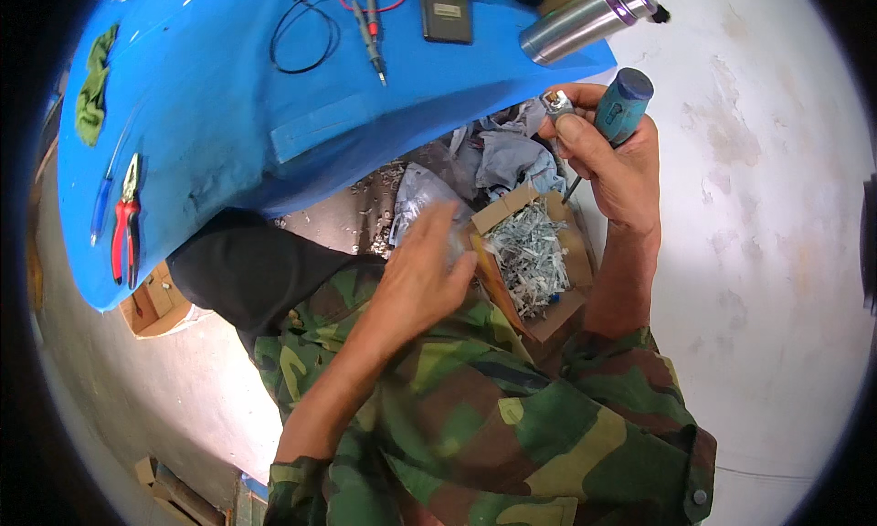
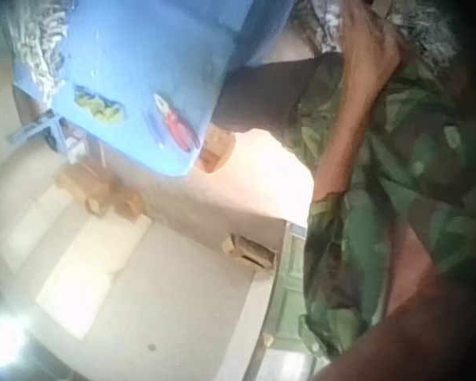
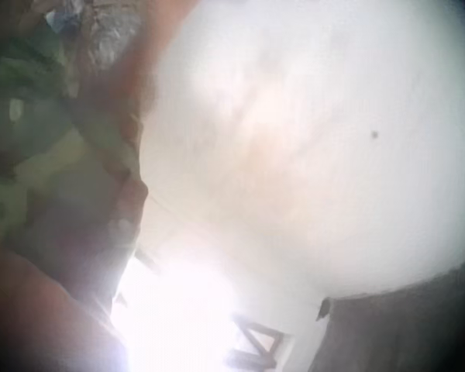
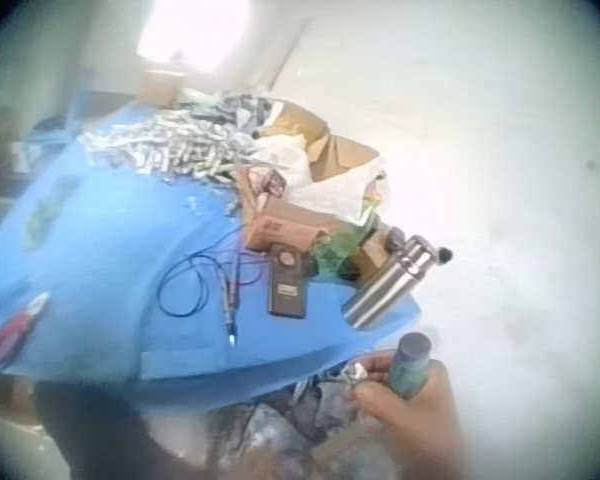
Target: The person disassembles small electronic components using a screwdriver and pliers, then uses a multimeter to test the circuits.
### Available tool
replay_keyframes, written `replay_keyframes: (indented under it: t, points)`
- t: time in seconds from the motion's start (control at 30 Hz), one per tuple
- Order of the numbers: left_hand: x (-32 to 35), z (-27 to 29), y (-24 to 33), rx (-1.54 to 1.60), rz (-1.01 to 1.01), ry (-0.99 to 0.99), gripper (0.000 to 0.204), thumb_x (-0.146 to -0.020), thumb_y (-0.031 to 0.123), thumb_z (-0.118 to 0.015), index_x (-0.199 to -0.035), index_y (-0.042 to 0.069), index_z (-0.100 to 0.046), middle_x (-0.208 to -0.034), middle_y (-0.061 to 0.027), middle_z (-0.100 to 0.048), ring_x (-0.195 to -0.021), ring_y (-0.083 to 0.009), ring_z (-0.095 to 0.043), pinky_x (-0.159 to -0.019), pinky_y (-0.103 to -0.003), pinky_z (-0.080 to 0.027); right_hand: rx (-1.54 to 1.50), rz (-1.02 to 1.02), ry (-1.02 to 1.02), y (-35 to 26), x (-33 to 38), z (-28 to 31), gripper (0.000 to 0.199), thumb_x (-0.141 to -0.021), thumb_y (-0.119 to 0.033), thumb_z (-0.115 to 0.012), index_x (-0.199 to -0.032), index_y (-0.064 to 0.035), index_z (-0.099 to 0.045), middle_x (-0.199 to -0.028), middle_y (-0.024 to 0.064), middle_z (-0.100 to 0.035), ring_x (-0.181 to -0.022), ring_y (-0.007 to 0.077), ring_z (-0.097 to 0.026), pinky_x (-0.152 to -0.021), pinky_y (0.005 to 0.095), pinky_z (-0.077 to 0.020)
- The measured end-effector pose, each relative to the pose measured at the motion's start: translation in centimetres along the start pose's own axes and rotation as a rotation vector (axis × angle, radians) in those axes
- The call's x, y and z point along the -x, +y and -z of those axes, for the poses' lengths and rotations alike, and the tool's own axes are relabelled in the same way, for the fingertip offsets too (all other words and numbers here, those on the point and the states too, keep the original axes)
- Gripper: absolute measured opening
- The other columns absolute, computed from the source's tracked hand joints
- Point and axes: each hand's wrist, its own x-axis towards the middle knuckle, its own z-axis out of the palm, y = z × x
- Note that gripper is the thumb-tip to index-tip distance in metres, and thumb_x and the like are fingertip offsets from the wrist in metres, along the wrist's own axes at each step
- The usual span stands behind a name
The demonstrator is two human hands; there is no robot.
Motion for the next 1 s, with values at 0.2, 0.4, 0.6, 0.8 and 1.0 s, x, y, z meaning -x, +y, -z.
replay_keyframes:
  t: [0.2, 0.4, 0.6, 0.8, 1.0]
  points:
    - [0.7, 6.8, 1.6, -0.118, 0.137, 0.220, 0.045, -0.093, 0.009, -0.069, -0.135, -0.004, -0.057, -0.129, -0.0214, -0.063, -0.108, -0.0260, -0.067, -0.094, -0.036, -0.053, -0.039, -0.043, -0.098, 1.6, 0.9, -2.1, 0.024, -0.087, -0.011, -0.080, -0.108, -0.0018, -0.073, -0.094, 0.0006, -0.072, -0.084, 0.0071, -0.064, -0.075, 0.0247, -0.0524]
    - [5.1, 10.3, 1.9, 0.289, 0.353, 0.335, 0.034, -0.098, 0.008, -0.069, -0.129, -0.004, -0.063, -0.116, -0.0105, -0.070, -0.107, -0.0163, -0.066, -0.094, -0.029, -0.052, -0.070, -0.117, -0.419, 3.8, 1.0, -9.0, 0.027, -0.085, -0.009, -0.077, -0.111, -0.0028, -0.073, -0.100, 0.0009, -0.070, -0.092, 0.0096, -0.064, -0.084, 0.0282, -0.0526]
    - [6.5, 11.2, 3.9, 0.423, 0.211, 0.409, 0.039, -0.093, 0.001, -0.073, -0.129, -0.004, -0.062, -0.114, -0.0092, -0.070, -0.103, -0.0152, -0.067, -0.090, -0.028, -0.054, -0.029, -0.069, -0.648, 3.9, 1.2, -14.1, 0.034, -0.083, -0.010, -0.080, -0.114, 0.0000, -0.069, -0.100, 0.0017, -0.068, -0.094, 0.0080, -0.059, -0.083, 0.0270, -0.0497]
    - [7.4, 11.9, 3.2, 0.401, 0.211, 0.441, 0.027, -0.092, 0.001, -0.075, -0.118, -0.004, -0.068, -0.104, -0.0031, -0.070, -0.091, -0.0081, -0.064, -0.078, -0.022, -0.051, -0.073, -0.090, -0.759, 2.9, 1.3, -16.2, 0.039, -0.083, -0.013, -0.080, -0.116, 0.0017, -0.066, -0.098, 0.0065, -0.068, -0.091, 0.0129, -0.062, -0.081, 0.0310, -0.0511]
    - [8.4, 12.2, 2.6, 0.589, 0.223, 0.491, 0.025, -0.092, 0.003, -0.076, -0.116, -0.002, -0.066, -0.099, -0.0033, -0.069, -0.085, -0.0091, -0.064, -0.073, -0.023, -0.053, -0.195, -0.206, -0.786, 2.7, 1.4, -17.1, 0.034, -0.084, -0.011, -0.080, -0.114, 0.0012, -0.067, -0.101, 0.0016, -0.067, -0.093, 0.0091, -0.060, -0.083, 0.0286, -0.0502]
